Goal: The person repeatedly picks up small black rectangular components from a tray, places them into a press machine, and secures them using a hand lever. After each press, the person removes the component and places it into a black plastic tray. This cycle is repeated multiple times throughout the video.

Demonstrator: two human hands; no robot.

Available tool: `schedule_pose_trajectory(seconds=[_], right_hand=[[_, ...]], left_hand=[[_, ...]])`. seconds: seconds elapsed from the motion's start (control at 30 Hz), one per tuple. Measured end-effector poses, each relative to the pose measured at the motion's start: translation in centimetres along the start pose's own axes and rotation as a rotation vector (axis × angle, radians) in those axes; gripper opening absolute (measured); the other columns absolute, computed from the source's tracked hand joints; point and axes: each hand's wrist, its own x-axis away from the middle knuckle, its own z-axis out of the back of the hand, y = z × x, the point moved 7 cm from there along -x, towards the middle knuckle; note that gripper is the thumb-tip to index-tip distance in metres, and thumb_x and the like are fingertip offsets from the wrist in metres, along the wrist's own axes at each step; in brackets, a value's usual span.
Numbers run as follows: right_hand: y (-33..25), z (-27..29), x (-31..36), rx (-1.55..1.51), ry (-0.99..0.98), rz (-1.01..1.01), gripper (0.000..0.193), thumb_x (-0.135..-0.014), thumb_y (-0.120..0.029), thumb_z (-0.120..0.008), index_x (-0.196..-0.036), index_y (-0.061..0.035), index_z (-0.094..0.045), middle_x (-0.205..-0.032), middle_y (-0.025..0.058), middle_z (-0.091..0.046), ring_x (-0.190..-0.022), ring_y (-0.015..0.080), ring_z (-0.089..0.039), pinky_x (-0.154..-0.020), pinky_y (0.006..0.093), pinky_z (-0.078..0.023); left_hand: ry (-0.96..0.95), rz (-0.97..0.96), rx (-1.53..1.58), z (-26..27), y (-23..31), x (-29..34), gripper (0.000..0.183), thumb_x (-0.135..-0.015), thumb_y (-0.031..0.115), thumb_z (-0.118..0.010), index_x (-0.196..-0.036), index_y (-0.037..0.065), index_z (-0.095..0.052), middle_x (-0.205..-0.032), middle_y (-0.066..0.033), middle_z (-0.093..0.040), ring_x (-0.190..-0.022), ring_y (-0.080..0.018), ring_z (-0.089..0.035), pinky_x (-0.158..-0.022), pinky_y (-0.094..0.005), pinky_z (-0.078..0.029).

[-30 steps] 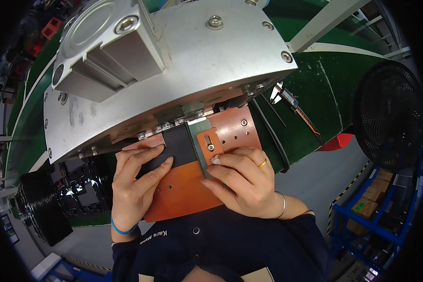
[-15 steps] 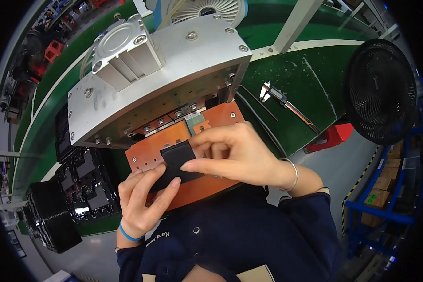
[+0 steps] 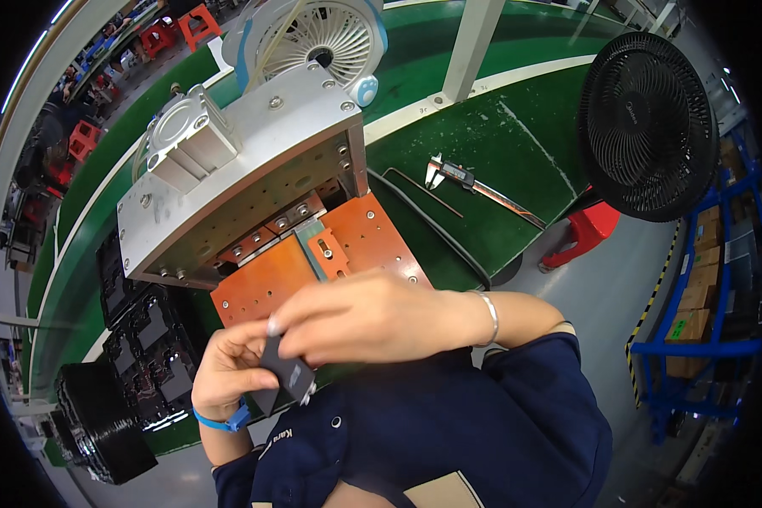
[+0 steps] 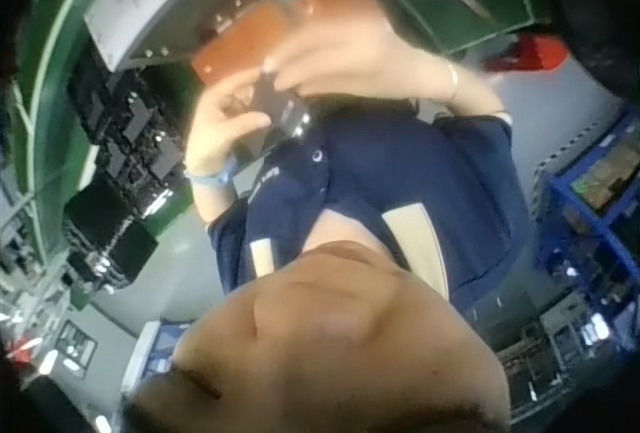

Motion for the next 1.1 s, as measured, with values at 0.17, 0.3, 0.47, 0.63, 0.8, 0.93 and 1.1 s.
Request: schedule_pose_trajectory(seconds=[0.17,0.3,0.47,0.63,0.8,0.93,1.1], right_hand=[[9.0,9.1,7.4,0.618,0.41,-0.511,0.033,-0.074,0.004,-0.066,-0.107,0.001,-0.066,-0.11,0.0162,-0.064,-0.1,0.0344,-0.064,-0.086,0.0372,-0.053],[16.1,12.4,17.0,0.87,0.199,-0.947,0.044,-0.066,-0.001,-0.068,-0.11,0.0006,-0.065,-0.109,0.0169,-0.06,-0.107,0.0359,-0.057,-0.097,0.0406,-0.046],[17.9,13.0,18.5,0.811,0.254,-1.025,0.022,-0.062,-0.007,-0.069,-0.08,-0.0009,-0.059,-0.083,0.0124,-0.061,-0.072,0.0303,-0.062,-0.067,0.0381,-0.05],[15.2,14.2,19.7,0.674,0.5,-0.942,0.022,-0.067,-0.002,-0.064,-0.089,-0.0023,-0.06,-0.062,0.0056,-0.057,-0.056,0.0119,-0.054,-0.057,0.0264,-0.044],[7.0,12.8,12.7,0.4,0.595,-0.729,0.053,-0.069,-0.002,-0.066,-0.122,-0.0044,-0.061,-0.077,0.0001,-0.059,-0.064,0.0048,-0.049,-0.055,0.0192,-0.034],[3.6,9.0,6.2,0.38,0.409,-0.382,0.048,-0.064,-0.013,-0.084,-0.11,-0.0065,-0.072,-0.079,0.004,-0.065,-0.064,0.0106,-0.054,-0.053,0.0234,-0.038],[3.4,5.9,2.5,0.382,0.302,-0.197,0.045,-0.062,-0.02,-0.085,-0.106,-0.0108,-0.075,-0.071,0.0017,-0.062,-0.06,0.014,-0.057,-0.053,0.0258,-0.043]], left_hand=[[0.261,-0.266,0.003,1.3,2.3,0.4,0.041,-0.081,-0.01,-0.068,-0.114,0.002,-0.047,-0.107,-0.0166,-0.068,-0.097,-0.0195,-0.068,-0.085,-0.0313,-0.054],[0.408,-0.291,-0.081,2.5,2.4,0.4,0.042,-0.083,-0.01,-0.066,-0.118,0.002,-0.045,-0.105,-0.0127,-0.068,-0.095,-0.0163,-0.066,-0.084,-0.028,-0.053],[0.461,-0.249,-0.128,2.1,2.3,-0.4,0.039,-0.086,-0.008,-0.064,-0.123,-0.002,-0.052,-0.108,-0.0121,-0.069,-0.098,-0.0146,-0.066,-0.085,-0.0261,-0.053],[0.443,-0.254,-0.104,1.9,2.3,-0.6,0.033,-0.088,-0.005,-0.063,-0.12,-0.003,-0.054,-0.105,-0.0121,-0.07,-0.095,-0.0133,-0.067,-0.083,-0.0249,-0.054],[0.412,-0.181,-0.13,1.3,1.9,-0.9,0.029,-0.089,-0.004,-0.062,-0.117,-0.004,-0.056,-0.104,-0.0112,-0.07,-0.094,-0.0123,-0.067,-0.082,-0.0239,-0.053],[0.397,-0.157,-0.138,0.9,1.5,-1.3,0.029,-0.089,-0.002,-0.063,-0.117,-0.004,-0.057,-0.103,-0.01,-0.07,-0.092,-0.011,-0.067,-0.08,-0.0232,-0.053],[0.402,-0.155,-0.127,1.0,1.3,-0.9,0.029,-0.088,-0.002,-0.065,-0.116,-0.003,-0.058,-0.101,-0.0086,-0.071,-0.089,-0.0095,-0.067,-0.078,-0.0226,-0.053]])
